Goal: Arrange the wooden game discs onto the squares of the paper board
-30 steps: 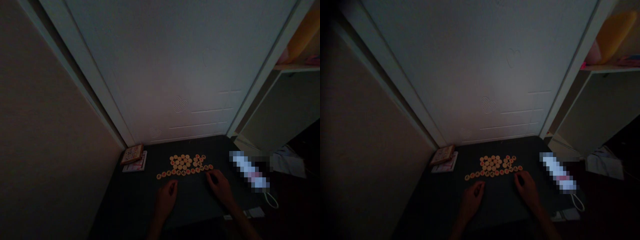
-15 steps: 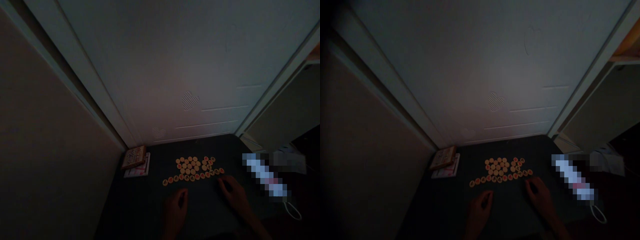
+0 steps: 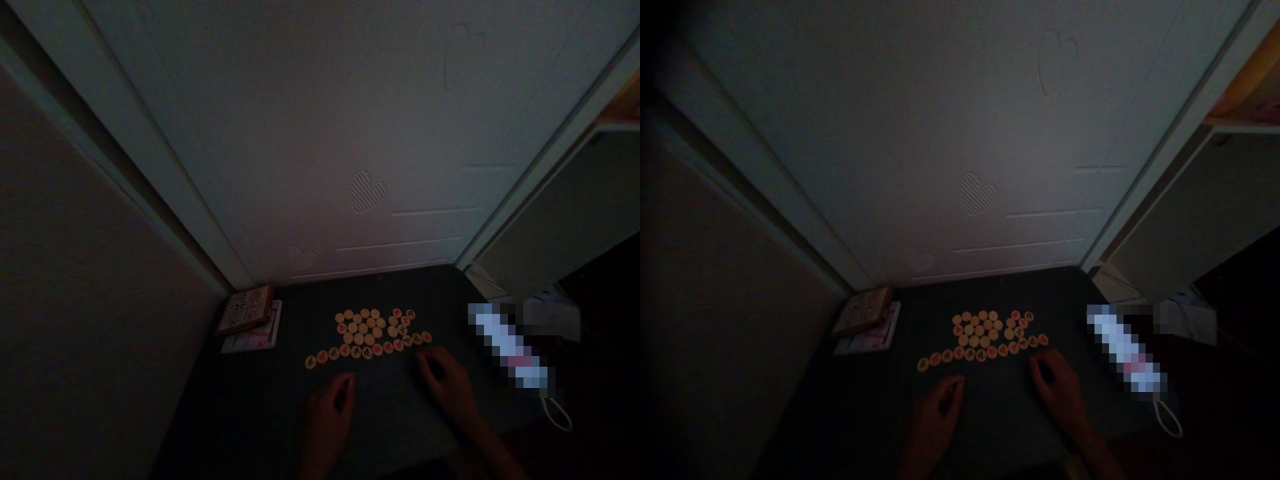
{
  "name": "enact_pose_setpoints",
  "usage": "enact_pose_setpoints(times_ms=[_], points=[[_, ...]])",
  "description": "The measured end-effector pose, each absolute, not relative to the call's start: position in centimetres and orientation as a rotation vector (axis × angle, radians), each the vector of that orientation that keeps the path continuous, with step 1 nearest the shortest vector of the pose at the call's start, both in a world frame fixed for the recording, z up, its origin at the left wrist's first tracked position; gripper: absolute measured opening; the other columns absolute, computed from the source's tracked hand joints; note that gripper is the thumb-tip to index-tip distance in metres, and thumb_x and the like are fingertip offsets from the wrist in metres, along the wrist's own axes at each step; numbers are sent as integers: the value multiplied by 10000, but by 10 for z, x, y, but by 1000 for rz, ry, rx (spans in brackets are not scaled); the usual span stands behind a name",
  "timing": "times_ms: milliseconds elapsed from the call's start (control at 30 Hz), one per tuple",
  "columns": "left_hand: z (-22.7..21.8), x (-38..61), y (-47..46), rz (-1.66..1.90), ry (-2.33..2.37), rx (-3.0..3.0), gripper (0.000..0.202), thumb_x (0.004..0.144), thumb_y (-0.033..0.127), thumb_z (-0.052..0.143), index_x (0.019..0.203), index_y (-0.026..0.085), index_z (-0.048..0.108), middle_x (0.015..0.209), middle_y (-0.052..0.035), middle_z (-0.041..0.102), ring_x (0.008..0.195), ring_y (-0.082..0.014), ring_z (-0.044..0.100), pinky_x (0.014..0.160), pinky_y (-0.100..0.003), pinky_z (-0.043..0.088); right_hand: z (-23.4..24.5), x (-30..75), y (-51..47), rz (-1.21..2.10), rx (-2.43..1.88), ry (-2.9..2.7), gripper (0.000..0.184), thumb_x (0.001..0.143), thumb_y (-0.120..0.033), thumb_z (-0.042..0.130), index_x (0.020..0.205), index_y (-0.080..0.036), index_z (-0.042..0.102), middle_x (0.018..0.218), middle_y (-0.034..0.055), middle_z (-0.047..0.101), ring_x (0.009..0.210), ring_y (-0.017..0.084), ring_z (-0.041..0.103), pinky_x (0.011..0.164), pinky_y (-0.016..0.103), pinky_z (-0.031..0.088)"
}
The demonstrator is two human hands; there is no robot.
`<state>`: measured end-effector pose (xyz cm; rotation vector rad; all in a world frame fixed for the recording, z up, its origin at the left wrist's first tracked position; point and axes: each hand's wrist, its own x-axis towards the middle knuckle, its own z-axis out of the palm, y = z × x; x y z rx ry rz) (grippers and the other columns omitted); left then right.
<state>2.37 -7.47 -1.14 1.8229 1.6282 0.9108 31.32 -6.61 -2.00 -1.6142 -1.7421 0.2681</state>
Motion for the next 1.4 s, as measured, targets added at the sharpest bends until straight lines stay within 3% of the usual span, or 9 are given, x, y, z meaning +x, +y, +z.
enact_pose_setpoints(times_ms=[333,500,667,800,933,1067,1233,1400], points=[[-5,23,-77,900,1597,1788,307,981,403,484,1017,274,760,871,-14,800,738,-175,747,705,-246,593,-20,312,-67,342,-1579,-1774,226,973,-424,567,1004,-247,704,962,60,755,854,232,728,751,353,608],[-12,21,-77,903,1607,1789,290,979,407,500,1026,294,762,914,-6,806,773,-178,756,713,-247,605,-19,310,-65,249,-1435,-1915,174,959,-319,598,1077,-266,714,1042,68,761,962,247,726,852,411,617],[-15,21,-78,910,1618,1837,307,994,416,486,1030,290,764,934,-19,809,797,-181,767,752,-252,623,-14,288,-66,172,-1265,-2117,328,935,-219,610,1245,-296,682,1243,70,725,1140,267,682,952,472,594],[-18,18,-81,969,1606,1963,290,1007,382,484,1007,295,760,907,-16,802,798,-172,764,755,-247,628,-8,263,-66,221,-1158,-2241,390,931,-174,601,1307,-271,640,1266,52,723,1195,257,660,986,450,581],[-17,12,-79,1005,1599,2175,237,986,309,523,997,301,759,903,-23,787,842,-195,747,834,-326,627,-5,254,-59,241,-1219,-2233,395,930,-149,576,1309,-247,625,1332,59,692,1234,278,634,1016,489,555],[-12,9,-76,1072,1712,2294,203,938,246,572,996,304,758,1006,-49,765,974,-232,711,851,-378,614,-9,256,-54,245,-1228,-2228,513,902,-149,597,1397,-282,568,1386,50,656,1255,298,620,998,509,553],[-13,14,-70,964,1840,2414,307,927,197,572,1199,279,689,1307,-63,680,1286,-286,573,1079,-509,489,-4,248,-51,210,-1095,-2283,548,899,-138,586,1427,-284,549,1357,45,678,1254,274,629,1007,464,549],[-14,20,-68,649,1839,2532,554,942,263,569,1486,233,464,1481,-68,568,1409,-303,453,1183,-566,332,2,237,-50,184,-1063,-2284,463,916,-134,563,1365,-239,600,1358,43,679,1279,256,613,1068,462,512]])
